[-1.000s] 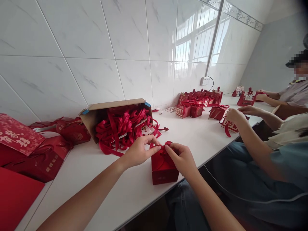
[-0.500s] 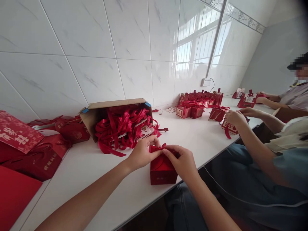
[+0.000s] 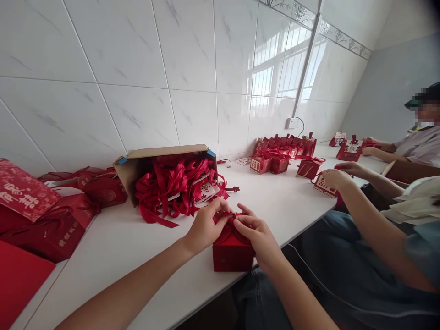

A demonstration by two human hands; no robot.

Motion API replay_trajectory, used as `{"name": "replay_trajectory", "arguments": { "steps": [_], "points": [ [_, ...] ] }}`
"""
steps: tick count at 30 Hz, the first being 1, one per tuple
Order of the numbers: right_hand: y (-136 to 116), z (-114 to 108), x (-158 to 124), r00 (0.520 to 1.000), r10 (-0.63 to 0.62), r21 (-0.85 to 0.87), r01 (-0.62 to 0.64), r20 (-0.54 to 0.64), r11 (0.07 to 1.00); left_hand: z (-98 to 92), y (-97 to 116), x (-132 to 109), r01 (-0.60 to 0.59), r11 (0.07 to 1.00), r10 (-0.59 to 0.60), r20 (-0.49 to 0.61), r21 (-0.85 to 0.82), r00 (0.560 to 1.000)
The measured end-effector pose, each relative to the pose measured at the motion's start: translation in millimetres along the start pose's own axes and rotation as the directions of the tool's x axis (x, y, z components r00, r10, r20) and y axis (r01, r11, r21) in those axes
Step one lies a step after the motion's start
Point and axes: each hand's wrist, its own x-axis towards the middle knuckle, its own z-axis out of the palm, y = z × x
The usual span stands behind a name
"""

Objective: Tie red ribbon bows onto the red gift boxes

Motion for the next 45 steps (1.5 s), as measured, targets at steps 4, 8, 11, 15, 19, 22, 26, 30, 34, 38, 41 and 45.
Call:
{"name": "replay_trajectory", "arguments": {
  "steps": [4, 8, 11, 15, 19, 22, 26, 30, 34, 38, 41, 45],
  "points": [
    [3.9, 0.3, 1.2, 0.999, 0.011, 0.067, -0.009, -0.035, 0.998, -2.0, -2.7, 4.0, 0.096, 0.993, -0.101, -0.065, -0.067, 0.993],
    [6.7, 1.6, 1.1, 0.997, 0.011, 0.101, -0.003, -0.081, 0.995, -15.9, 8.2, 5.5, 0.174, 0.985, -0.172, 0.135, -0.006, 0.976],
    [6.2, 2.9, -0.9, 0.994, -0.01, 0.052, 0.016, -0.11, 0.999, -21.4, 16.5, 3.9, 0.206, 0.978, -0.185, 0.286, -0.045, 0.94],
    [3.6, 0.0, -5.9, 0.995, -0.03, -0.104, 0.021, -0.091, 0.994, -18.4, 15.5, 3.0, 0.216, 0.976, -0.2, 0.239, -0.039, 0.95],
    [1.8, -7.5, -9.5, 0.99, -0.077, -0.286, 0.041, -0.118, 0.957, -18.1, 10.0, 4.1, 0.192, 0.979, -0.167, 0.274, -0.068, 0.947],
    [1.7, -12.0, -8.2, 0.985, -0.133, -0.406, 0.079, -0.108, 0.91, -22.2, 10.1, 4.8, 0.166, 0.985, -0.138, 0.331, -0.056, 0.934],
    [-0.6, -16.4, -8.7, 0.972, -0.233, -0.56, 0.17, -0.042, 0.811, -29.1, 13.4, 5.6, 0.136, 0.991, -0.125, 0.329, -0.01, 0.936],
    [-9.4, -26.0, -18.4, 0.964, -0.26, -0.646, 0.161, -0.06, 0.746, -33.8, 17.1, 5.2, 0.1, 0.991, -0.124, 0.299, 0.092, 0.946],
    [-19.9, -31.0, -17.4, 0.971, -0.236, -0.652, 0.152, -0.043, 0.743, -33.2, 20.4, 3.0, 0.059, 0.989, -0.095, 0.287, 0.133, 0.953],
    [-22.5, -20.2, 1.8, 0.986, -0.167, -0.541, 0.146, 0.009, 0.828, -30.6, 23.9, 1.6, 0.017, 0.994, -0.048, 0.307, 0.104, 0.951],
    [-19.2, -14.3, 9.7, 0.983, -0.138, -0.457, 0.177, 0.119, 0.872, -31.8, 27.7, 2.3, 0.005, 0.992, -0.044, 0.317, 0.125, 0.947],
    [-12.7, -21.8, 1.5, 0.905, -0.323, -0.521, 0.424, 0.278, 0.741, -37.5, 30.7, 4.6, 0.019, 0.977, -0.086, 0.308, 0.214, 0.947]
  ]
}}
